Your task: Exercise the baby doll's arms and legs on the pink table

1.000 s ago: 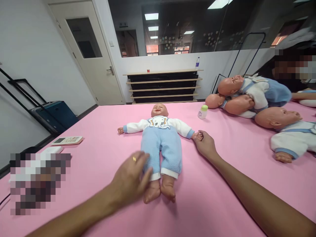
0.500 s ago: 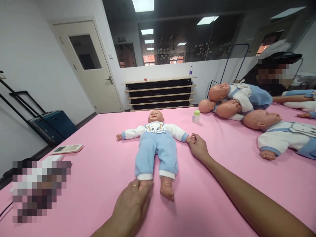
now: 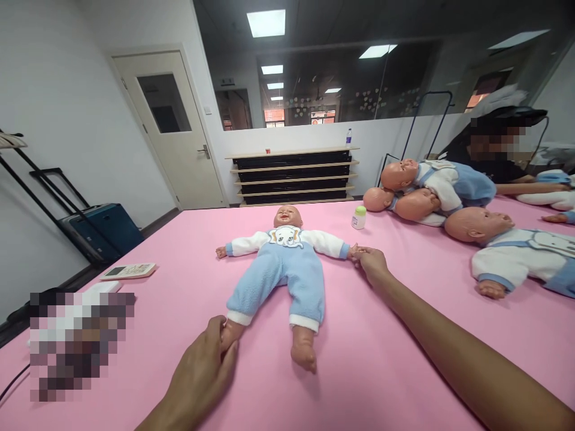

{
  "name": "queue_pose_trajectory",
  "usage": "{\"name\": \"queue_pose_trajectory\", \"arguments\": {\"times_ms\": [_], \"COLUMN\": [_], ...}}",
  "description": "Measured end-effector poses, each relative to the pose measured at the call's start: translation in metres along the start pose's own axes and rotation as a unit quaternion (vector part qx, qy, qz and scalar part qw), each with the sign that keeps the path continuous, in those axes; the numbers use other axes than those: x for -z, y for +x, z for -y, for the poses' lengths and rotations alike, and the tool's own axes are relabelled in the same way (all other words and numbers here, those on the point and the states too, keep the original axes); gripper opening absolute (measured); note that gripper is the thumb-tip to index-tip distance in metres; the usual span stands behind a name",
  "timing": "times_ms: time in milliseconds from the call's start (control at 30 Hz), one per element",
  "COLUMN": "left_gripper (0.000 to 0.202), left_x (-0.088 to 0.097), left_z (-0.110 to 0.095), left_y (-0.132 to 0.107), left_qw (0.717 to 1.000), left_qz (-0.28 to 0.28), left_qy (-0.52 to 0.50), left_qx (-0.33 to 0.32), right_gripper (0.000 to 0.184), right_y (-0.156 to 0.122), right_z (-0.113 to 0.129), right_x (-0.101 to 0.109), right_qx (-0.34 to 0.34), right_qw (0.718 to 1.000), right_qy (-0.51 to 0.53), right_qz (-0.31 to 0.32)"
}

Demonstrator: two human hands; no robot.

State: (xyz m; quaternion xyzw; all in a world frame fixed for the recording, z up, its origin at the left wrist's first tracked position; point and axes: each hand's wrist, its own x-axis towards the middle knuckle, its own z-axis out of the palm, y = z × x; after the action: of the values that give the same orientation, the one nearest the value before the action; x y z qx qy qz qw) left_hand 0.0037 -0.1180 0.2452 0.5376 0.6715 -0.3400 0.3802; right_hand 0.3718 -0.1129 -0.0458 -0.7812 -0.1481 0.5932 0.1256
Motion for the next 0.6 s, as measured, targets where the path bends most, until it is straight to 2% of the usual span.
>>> {"name": "queue_pose_trajectory", "arguments": {"times_ms": [67,167,267,367,500,600], "left_gripper": [0.03,0.028,0.03,0.029,0.027,0.022], "left_x": [0.005,0.012,0.02,0.032,0.055,0.07], "left_z": [0.004,0.011,0.018,0.016,-0.006,-0.034], "left_y": [0.0,0.001,0.005,0.013,0.032,0.048], "left_qw": [0.999,0.997,0.993,0.987,0.982,0.976], "left_qz": [0.022,0.004,-0.042,-0.088,-0.11,-0.09], "left_qy": [-0.035,-0.076,-0.111,-0.129,-0.129,-0.124], "left_qx": [0.016,0.012,-0.001,-0.026,-0.089,-0.154], "right_gripper": [0.024,0.021,0.021,0.021,0.022,0.023], "right_y": [0.007,0.014,0.016,0.011,-0.001,-0.011], "right_z": [0.008,0.028,0.055,0.085,0.127,0.159], "right_x": [0.001,0.003,0.002,-0.004,-0.025,-0.05], "right_qx": [-0.036,-0.056,-0.037,0.007,0.11,0.176], "right_qw": [0.998,0.994,0.993,0.993,0.989,0.963], "right_qy": [0.041,0.082,0.091,0.08,-0.027,-0.174], "right_qz": [0.018,0.041,0.069,0.087,0.096,0.106]}}
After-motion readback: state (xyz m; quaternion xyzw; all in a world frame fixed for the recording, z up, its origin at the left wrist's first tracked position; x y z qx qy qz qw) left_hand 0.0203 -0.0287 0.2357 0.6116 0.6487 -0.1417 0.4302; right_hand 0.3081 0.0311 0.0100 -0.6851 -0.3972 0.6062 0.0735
